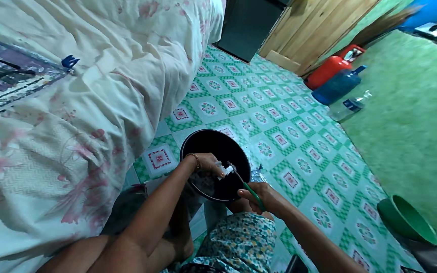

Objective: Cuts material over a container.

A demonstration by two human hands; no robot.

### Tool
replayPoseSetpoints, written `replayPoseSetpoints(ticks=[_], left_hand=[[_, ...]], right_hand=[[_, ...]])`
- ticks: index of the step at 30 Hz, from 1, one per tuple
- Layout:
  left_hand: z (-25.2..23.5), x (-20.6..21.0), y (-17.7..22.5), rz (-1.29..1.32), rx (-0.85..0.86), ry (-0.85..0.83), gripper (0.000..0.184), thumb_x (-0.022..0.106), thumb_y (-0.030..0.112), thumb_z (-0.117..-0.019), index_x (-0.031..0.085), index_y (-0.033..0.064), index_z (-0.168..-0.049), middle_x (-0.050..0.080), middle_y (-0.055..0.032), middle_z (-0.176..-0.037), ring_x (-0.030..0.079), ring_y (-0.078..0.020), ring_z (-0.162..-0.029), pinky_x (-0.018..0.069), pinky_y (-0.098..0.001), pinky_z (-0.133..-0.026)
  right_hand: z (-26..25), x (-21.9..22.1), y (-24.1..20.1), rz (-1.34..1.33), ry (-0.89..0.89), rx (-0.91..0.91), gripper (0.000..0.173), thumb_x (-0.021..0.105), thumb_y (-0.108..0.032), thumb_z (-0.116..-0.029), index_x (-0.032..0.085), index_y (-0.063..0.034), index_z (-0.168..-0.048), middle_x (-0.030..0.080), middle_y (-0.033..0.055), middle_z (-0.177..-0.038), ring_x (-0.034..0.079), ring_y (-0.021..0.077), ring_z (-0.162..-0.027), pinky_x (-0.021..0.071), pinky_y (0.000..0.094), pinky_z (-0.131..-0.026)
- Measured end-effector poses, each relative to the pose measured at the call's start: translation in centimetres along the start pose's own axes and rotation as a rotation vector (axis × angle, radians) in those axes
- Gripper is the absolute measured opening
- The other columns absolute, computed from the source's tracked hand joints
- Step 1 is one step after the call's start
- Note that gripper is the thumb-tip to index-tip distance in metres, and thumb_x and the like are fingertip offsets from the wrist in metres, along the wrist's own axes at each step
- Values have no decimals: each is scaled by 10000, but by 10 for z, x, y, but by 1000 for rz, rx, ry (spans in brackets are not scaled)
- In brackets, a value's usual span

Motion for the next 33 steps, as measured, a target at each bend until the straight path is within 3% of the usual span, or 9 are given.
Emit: replayPoseSetpoints(ticks=[2,7,11,17,21,23,25,28,33], left_hand=[[3,-1,1,-13,-16,19,238,627,215,-1028,615,-17,-978,468,14,-678,397,-37,-521,359,-196,-508],[0,-7,1,42,22,68,251,613,225,-1037,617,-24,-1004,487,5,-690,413,-38,-528,361,-196,-508],[0,-1,10,57,50,63,234,631,218,-1027,617,-9,-977,475,22,-670,403,-26,-514,357,-183,-500],[2,-1,11,46,49,85,254,639,231,-1023,623,-20,-982,487,12,-696,416,-36,-544,377,-200,-532],[1,-5,8,116,53,130,245,621,230,-1034,621,-11,-1078,501,1,-724,418,-39,-551,376,-198,-527],[3,-6,8,152,102,107,302,623,173,-1029,587,4,-1277,541,-27,-807,442,-49,-588,399,-203,-553],[2,-6,8,176,136,60,384,613,125,-1028,514,-9,-1373,546,-50,-855,461,-60,-629,424,-210,-593],[1,2,10,234,186,-12,186,591,78,-1023,546,-24,-1173,490,7,-679,447,-20,-503,396,-154,-489],[3,10,17,132,219,-104,276,606,33,-1001,508,-32,-1251,547,-29,-772,466,-17,-538,398,-157,-501]], right_hand=[[0,0,1,-8,7,12,261,585,-294,-1043,590,-57,-935,552,-54,-562,547,36,-466,472,185,-498],[12,2,1,65,-77,41,450,453,-435,-1067,552,-12,-1182,623,-10,-738,597,66,-606,483,231,-581],[13,9,-7,48,-79,-21,403,509,-421,-1045,565,-27,-1103,598,-27,-702,592,61,-592,501,235,-603],[7,9,-12,-33,14,-79,232,604,-263,-1030,593,-59,-918,561,-62,-559,548,25,-461,476,182,-494],[7,6,-7,-62,21,-58,275,546,-304,-1051,579,-36,-1000,583,-45,-596,576,40,-503,500,198,-532],[9,6,-3,-32,-11,-44,355,500,-373,-1056,561,-26,-1096,608,-35,-673,596,46,-567,498,207,-571],[12,7,-2,17,-51,-32,395,497,-387,-1053,546,-9,-1160,613,-20,-744,593,55,-619,488,222,-600],[16,12,-3,80,-100,-43,376,531,-380,-1038,554,-20,-1143,598,-30,-758,576,45,-624,483,219,-617],[17,17,-6,138,-129,-94,407,559,-385,-1013,555,-2,-1152,595,-4,-802,577,62,-668,490,252,-659]])
Point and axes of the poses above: each hand's wrist, its own z-axis away from the middle knuckle, its own x-axis out of the palm, y = z × x, the point moved 6 cm from there along -z, towards the middle knuckle
